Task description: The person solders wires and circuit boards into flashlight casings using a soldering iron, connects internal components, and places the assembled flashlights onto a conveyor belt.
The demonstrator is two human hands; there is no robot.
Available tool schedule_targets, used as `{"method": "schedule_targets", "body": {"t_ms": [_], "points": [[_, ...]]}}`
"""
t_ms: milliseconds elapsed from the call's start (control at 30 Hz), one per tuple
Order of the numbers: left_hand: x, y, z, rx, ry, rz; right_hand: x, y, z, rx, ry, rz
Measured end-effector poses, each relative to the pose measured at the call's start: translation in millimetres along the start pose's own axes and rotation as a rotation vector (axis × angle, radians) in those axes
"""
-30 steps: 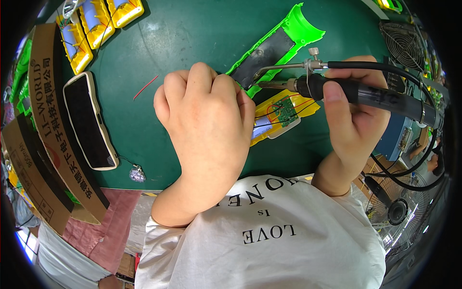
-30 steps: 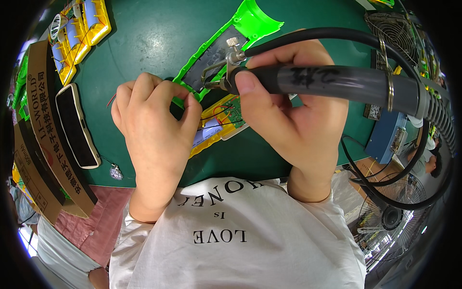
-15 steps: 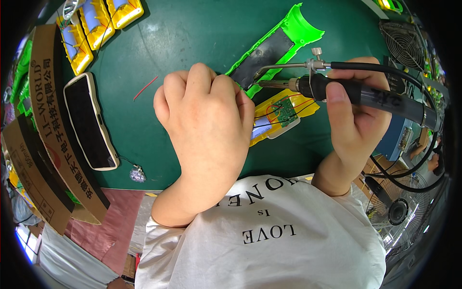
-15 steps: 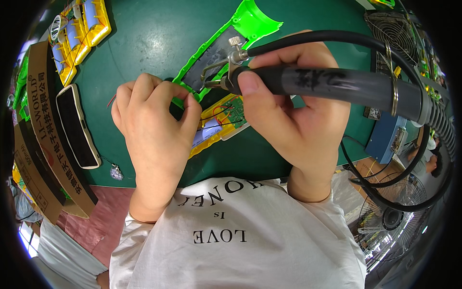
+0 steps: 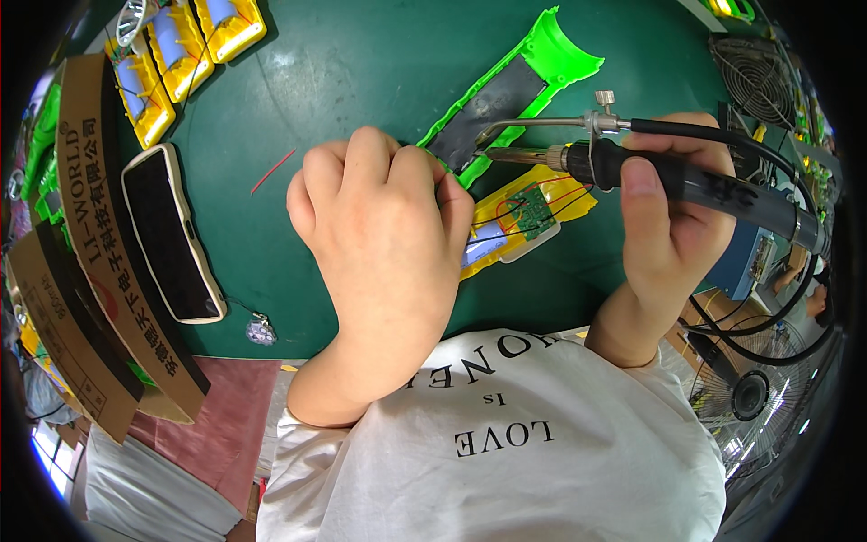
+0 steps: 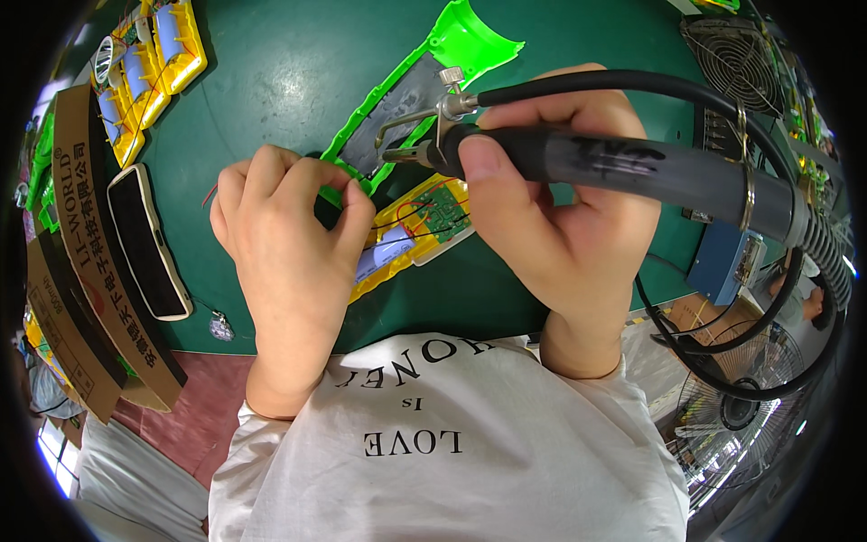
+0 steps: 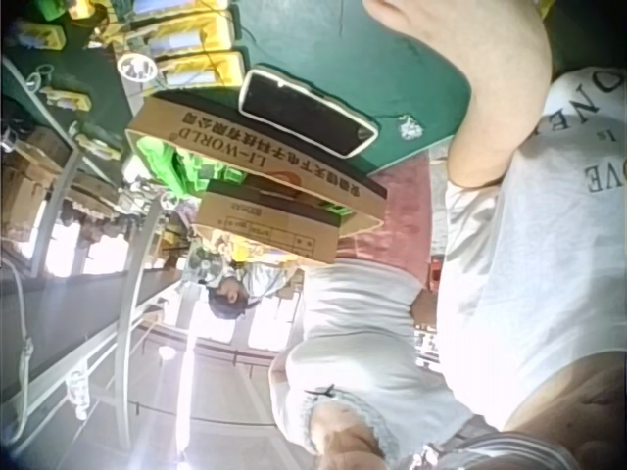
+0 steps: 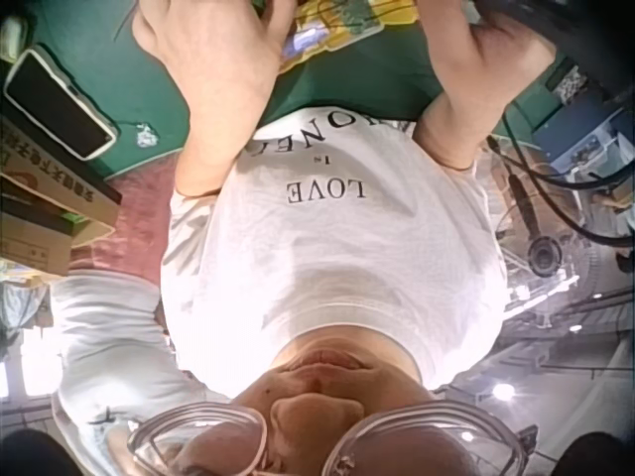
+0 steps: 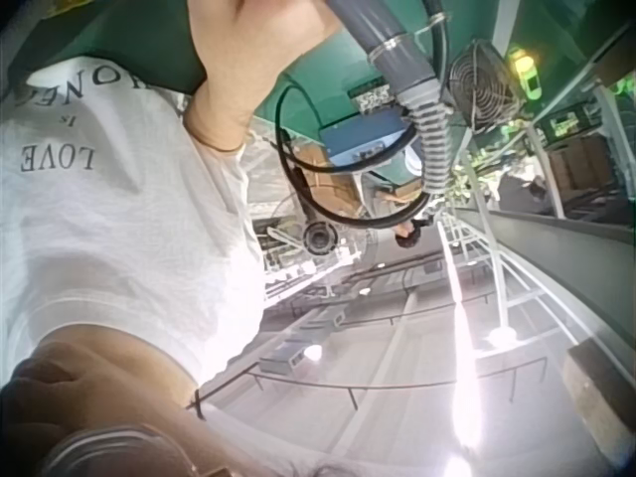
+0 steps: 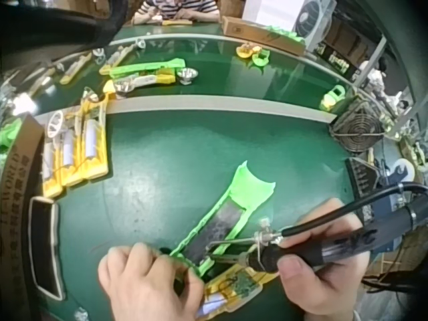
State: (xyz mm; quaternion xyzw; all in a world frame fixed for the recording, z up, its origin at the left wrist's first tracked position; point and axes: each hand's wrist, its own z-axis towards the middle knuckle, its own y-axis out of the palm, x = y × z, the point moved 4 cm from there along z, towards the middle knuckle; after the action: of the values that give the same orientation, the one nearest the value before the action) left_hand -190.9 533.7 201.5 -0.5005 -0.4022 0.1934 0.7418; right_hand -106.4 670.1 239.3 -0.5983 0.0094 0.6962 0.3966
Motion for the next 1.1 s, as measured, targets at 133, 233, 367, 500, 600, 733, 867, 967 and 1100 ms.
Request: {"method": "schedule_targets", "body": {"t_ms": [133, 233, 367, 500, 600, 733, 867, 967, 1100], "points": [[0.0, 0.1, 0.0, -0.014, -0.016, 0.014, 1.9, -1.0, -0.2, 0.024, 0.015, 0.022], [-0.6, -0.9, -0.4, -0.020, -0.020, 0.018, 3.2, -2.6, 0.3, 0.052, -0.066, 0.014], [3.2, -8.6, 0.9, -0.022, 0.015, 0.008, 3.6, -14.3, 0.3, 0.138, -0.095, -0.026], [-2.8, -16.4, 6.7, -0.064, 0.036, -0.069, 10.0, -27.6, -4.3, 0.299, -0.057, -0.084], [-0.5, -18.6, 19.8, -0.110, 0.108, -0.093, 12.9, -40.5, -8.5, 0.423, -0.011, 0.030], [4.6, -1.6, 42.4, -0.144, 0.166, -0.192, 20.1, -45.7, -12.4, 0.490, 0.023, 0.113], [5.0, 14.3, 47.0, -0.240, 0.198, -0.321, 20.5, -44.9, -8.2, 0.501, -0.021, 0.143], [0.6, 17.3, 44.2, -0.335, 0.095, -0.455, 23.0, -47.6, -11.6, 0.541, 0.041, 0.167], [-7.3, 10.0, 39.8, -0.439, 0.097, -0.474, 23.3, -46.4, -10.8, 0.543, 0.009, 0.281]]}}
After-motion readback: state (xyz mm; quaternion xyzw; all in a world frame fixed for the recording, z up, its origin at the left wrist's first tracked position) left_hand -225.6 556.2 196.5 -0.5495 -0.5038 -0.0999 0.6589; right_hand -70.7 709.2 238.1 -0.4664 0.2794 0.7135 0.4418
